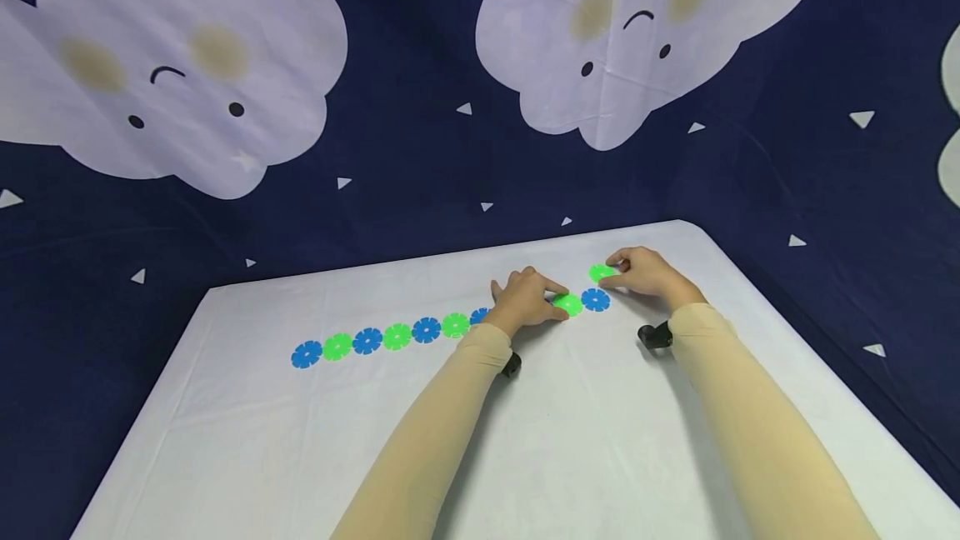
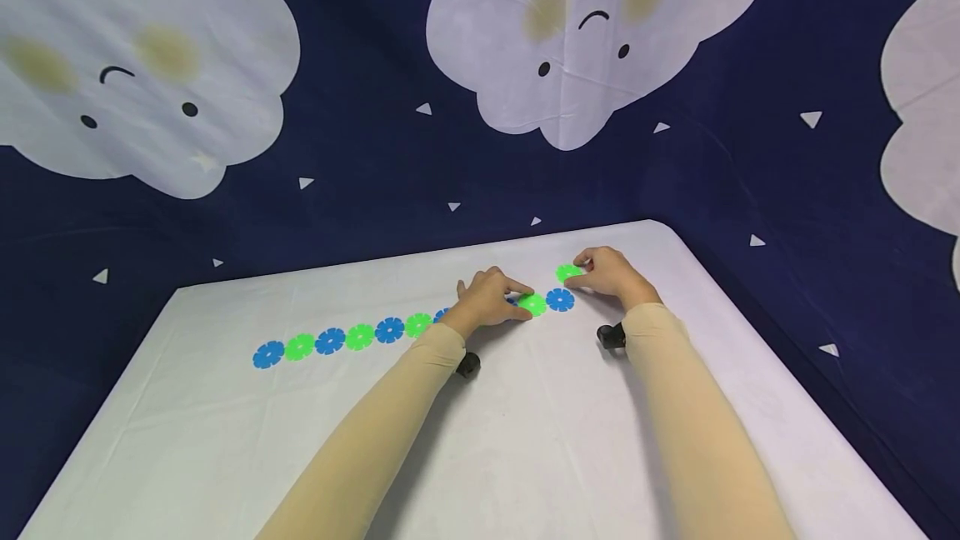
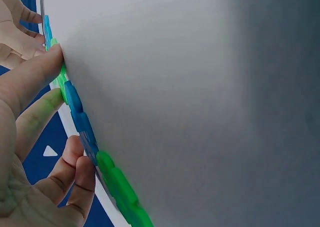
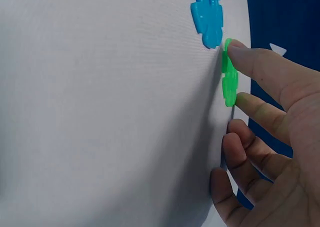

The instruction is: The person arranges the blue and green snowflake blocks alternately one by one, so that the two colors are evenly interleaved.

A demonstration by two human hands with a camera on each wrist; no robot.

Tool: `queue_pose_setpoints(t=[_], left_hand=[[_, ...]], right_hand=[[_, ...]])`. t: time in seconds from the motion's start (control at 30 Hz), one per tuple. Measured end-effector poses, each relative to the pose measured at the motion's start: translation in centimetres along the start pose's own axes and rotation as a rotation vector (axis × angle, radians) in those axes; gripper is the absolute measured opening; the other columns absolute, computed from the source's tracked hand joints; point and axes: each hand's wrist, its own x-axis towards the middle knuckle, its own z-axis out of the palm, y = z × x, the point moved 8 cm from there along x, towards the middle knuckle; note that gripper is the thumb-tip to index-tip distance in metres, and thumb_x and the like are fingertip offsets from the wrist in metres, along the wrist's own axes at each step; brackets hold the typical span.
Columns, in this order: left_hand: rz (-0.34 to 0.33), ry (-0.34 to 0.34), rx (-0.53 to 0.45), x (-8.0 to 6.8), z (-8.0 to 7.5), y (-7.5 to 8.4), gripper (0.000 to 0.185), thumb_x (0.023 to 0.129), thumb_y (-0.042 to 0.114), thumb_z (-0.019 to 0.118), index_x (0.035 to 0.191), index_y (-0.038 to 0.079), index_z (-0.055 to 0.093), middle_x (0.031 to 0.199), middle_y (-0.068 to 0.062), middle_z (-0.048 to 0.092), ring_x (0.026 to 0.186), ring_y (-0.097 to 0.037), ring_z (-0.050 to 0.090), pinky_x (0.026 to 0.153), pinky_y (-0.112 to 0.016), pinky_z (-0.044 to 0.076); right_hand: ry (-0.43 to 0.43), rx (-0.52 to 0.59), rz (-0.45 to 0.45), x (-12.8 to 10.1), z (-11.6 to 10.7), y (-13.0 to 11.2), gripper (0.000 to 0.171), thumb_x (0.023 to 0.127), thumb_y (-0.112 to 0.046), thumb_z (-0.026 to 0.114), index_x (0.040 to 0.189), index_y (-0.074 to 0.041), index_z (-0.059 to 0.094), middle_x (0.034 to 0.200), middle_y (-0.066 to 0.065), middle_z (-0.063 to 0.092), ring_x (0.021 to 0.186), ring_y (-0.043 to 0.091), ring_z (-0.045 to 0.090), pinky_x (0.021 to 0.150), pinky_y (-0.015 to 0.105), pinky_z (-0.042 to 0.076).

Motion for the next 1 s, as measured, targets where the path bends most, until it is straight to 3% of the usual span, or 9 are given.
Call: queue_pose_setpoints(t=[0.37,0.87,1.0], left_hand=[[0.002,-0.001,-0.005,-0.14,-0.09,0.15,0.044,0.079,0.052,0.081,0.122,0.046,0.070,0.134,-0.001,0.059,0.128,-0.028,0.051,0.113,-0.077,0.017],[0.004,-0.011,0.004,0.04,-0.15,0.17,0.046,0.080,0.053,0.080,0.123,0.045,0.069,0.135,-0.001,0.058,0.129,-0.027,0.050,0.113,-0.076,0.017],[0.006,-0.011,-0.004,0.00,-0.10,0.17,0.045,0.079,0.052,0.081,0.123,0.045,0.070,0.135,-0.001,0.059,0.129,-0.027,0.050,0.113,-0.076,0.016]], right_hand=[[-0.003,0.002,0.076,0.43,0.38,0.36,0.057,0.086,-0.038,0.077,0.129,-0.004,0.061,0.118,0.020,0.060,0.101,0.030,0.054,0.088,0.043,0.048],[-0.100,0.085,0.143,-0.25,0.15,0.42,0.059,0.084,-0.035,0.080,0.123,0.003,0.057,0.121,0.018,0.057,0.109,0.031,0.051,0.101,0.047,0.043],[-0.090,0.105,0.138,-0.23,0.13,0.82,0.055,0.083,-0.034,0.081,0.115,-0.001,0.052,0.112,0.015,0.055,0.102,0.029,0.050,0.092,0.041,0.043]])
